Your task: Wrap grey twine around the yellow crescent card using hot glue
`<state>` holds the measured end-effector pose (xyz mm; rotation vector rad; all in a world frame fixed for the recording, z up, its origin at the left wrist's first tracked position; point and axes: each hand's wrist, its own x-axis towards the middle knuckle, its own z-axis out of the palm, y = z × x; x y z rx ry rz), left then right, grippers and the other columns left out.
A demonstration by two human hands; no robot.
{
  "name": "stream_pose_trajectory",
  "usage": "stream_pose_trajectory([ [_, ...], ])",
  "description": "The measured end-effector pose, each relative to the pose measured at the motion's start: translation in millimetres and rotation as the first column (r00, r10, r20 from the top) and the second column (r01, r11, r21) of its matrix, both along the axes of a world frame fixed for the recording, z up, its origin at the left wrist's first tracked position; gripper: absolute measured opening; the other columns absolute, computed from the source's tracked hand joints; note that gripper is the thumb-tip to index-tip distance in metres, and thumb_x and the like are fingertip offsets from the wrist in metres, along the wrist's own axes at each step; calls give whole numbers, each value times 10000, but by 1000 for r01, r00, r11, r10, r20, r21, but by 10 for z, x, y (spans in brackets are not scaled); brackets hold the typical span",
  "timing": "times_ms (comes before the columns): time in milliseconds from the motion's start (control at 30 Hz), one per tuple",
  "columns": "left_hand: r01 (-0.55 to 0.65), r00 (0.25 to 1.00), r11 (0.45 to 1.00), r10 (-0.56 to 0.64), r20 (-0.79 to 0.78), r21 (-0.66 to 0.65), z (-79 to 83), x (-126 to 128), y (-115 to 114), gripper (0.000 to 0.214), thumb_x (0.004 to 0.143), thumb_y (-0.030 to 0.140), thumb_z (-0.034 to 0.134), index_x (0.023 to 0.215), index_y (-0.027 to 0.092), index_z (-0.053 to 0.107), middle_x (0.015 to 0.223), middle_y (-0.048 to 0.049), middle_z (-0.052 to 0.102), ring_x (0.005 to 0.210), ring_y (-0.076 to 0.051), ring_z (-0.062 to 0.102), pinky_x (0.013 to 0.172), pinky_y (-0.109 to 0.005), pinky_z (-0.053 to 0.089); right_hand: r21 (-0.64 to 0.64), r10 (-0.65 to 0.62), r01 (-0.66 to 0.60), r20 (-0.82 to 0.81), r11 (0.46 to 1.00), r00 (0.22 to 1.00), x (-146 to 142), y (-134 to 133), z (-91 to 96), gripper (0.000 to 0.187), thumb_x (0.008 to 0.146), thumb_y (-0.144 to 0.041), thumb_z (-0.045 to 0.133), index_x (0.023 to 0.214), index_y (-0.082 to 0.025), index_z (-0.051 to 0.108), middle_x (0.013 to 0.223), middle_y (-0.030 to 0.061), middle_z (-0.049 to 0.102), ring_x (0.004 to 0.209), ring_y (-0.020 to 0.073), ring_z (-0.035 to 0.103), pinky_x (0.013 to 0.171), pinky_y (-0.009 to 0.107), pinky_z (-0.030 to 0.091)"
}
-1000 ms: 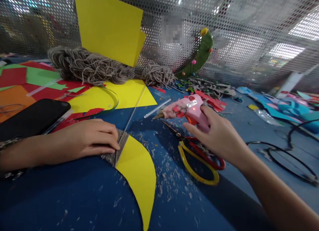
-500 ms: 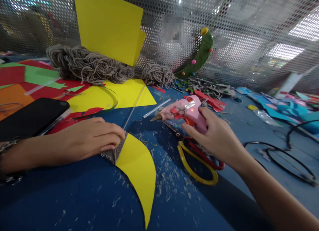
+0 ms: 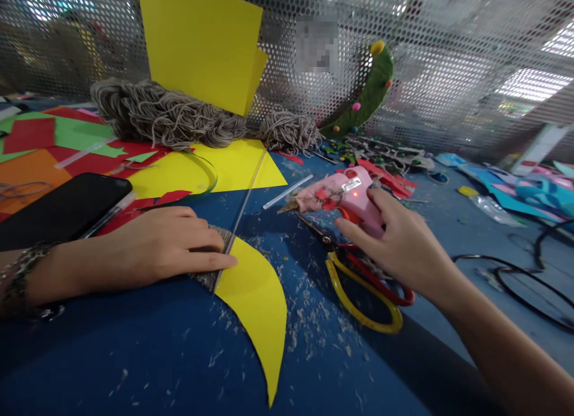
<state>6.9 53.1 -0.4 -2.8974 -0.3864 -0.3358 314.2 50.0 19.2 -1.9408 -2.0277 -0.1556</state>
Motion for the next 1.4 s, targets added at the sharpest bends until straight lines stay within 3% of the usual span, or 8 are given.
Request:
stream_pose_trajectory([
  [267, 34, 999, 994, -31, -27, 99, 52, 56, -85, 304, 927, 96, 343, 853, 168, 629, 815, -15, 656, 659, -173, 513, 564, -316, 316, 1, 8, -8, 12, 1000, 1000, 7, 1, 4, 439, 630, -663, 409, 684, -237, 317, 566, -23, 376, 476, 123, 325, 490, 288, 256],
  [467, 4, 1000, 987, -8, 25, 163, 0, 54, -128, 309, 928, 92, 333, 857, 164, 624, 832, -20, 668, 657, -169, 541, 556, -305, 328, 18, 13, -13, 16, 1000, 1000, -10, -8, 16, 429, 628, -656, 410, 673, -240, 317, 562, -22, 380, 469, 123, 325, 481, 288, 255],
  [733, -14, 992, 995, 1, 126, 102, 0, -2, -82, 399, 966, 109, 247, 876, 157, 633, 898, -30, 679, 692, -155, 596, 581, -294, 372, 18, 53, -53, 27, 998, 998, 8, -30, -5, 407, 658, -633, 427, 663, -240, 323, 546, -32, 382, 454, 118, 338, 469, 278, 261],
  [967, 1, 992, 993, -16, 124, 122, 5, -11, -73, 458, 970, 96, 185, 847, 156, 621, 913, -29, 692, 734, -134, 617, 597, -267, 398, 24, 77, -78, 60, 997, 995, 45, 1, -54, 418, 677, -642, 420, 651, -240, 307, 537, -40, 358, 442, 107, 315, 454, 270, 239],
  [1100, 10, 988, 998, -21, 153, 68, 3, -17, -68, 356, 971, 121, 231, 894, 152, 576, 1047, -34, 666, 849, -148, 619, 613, -266, 405, 9, 69, -70, 61, 998, 996, 43, -10, -40, 412, 683, -638, 415, 650, -241, 309, 528, -42, 357, 437, 106, 310, 456, 270, 237],
  [1267, 37, 991, 995, -24, 135, -92, 7, -10, -17, 268, 916, 139, 302, 832, 159, 555, 791, -30, 658, 680, -152, 569, 609, -269, 411, -3, 73, -73, 35, 997, 997, -2, -25, -27, 421, 659, -649, 420, 650, -244, 304, 513, -47, 349, 434, 108, 302, 458, 271, 235],
  [1400, 102, 987, 958, -64, 145, -269, 26, -41, 1, 173, 872, 140, 381, 877, 155, 553, 833, -46, 632, 748, -166, 542, 672, -272, 420, -1, 104, -104, 19, 995, 994, -37, -32, -50, 483, 626, -703, 457, 670, -244, 312, 521, -54, 353, 435, 110, 309, 442, 258, 238],
])
